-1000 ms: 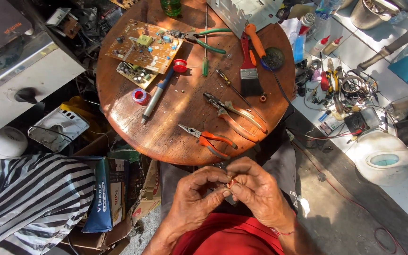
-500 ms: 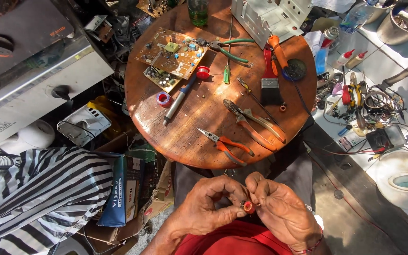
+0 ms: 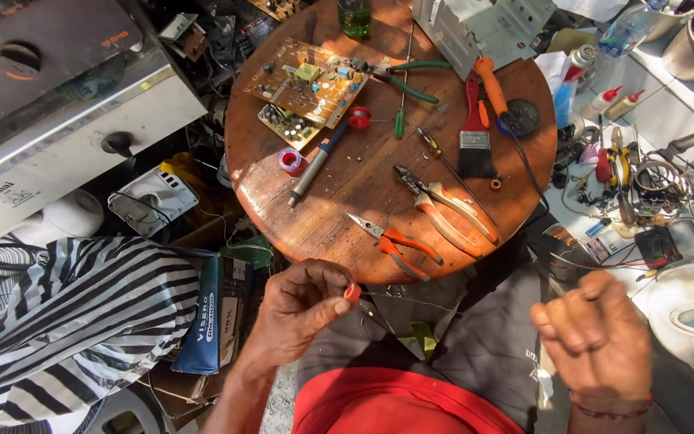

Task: Repairing an electronic device by connecting wires to a small component and using pliers to secure the connection.

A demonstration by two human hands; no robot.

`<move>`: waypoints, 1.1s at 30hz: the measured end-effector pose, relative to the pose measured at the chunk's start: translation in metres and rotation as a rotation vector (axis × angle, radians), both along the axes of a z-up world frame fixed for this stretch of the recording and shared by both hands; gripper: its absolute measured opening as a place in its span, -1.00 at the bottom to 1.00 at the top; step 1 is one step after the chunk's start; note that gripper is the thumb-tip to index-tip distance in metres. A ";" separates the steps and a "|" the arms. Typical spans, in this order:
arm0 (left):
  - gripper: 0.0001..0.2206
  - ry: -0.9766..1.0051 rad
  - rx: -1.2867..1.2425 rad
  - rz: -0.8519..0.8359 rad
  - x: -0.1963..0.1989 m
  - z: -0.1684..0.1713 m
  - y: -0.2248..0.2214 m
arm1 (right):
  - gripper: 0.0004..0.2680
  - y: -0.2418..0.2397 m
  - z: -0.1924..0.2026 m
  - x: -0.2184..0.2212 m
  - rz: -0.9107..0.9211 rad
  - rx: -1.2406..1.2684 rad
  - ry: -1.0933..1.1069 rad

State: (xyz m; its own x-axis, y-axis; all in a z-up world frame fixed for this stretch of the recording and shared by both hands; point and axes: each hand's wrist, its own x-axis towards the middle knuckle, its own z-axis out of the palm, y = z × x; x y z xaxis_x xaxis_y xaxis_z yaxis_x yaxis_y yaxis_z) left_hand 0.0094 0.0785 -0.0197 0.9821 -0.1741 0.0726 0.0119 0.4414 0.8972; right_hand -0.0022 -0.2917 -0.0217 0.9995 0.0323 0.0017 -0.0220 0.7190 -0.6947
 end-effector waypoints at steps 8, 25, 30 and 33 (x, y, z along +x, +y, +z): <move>-0.85 -0.177 0.104 0.592 0.011 -0.011 -0.052 | -0.86 0.048 -0.087 -0.068 0.294 0.164 0.352; -0.91 -0.263 0.213 0.218 -0.012 0.037 -0.073 | -0.78 0.115 0.054 0.012 -0.258 -1.534 -0.949; -0.75 -0.071 0.145 0.217 -0.017 0.026 -0.069 | -0.88 0.111 0.021 -0.004 -0.222 -1.368 -0.757; -0.75 -0.036 0.070 0.205 -0.015 0.020 -0.074 | -0.90 0.109 0.022 -0.009 -0.197 -1.316 -0.649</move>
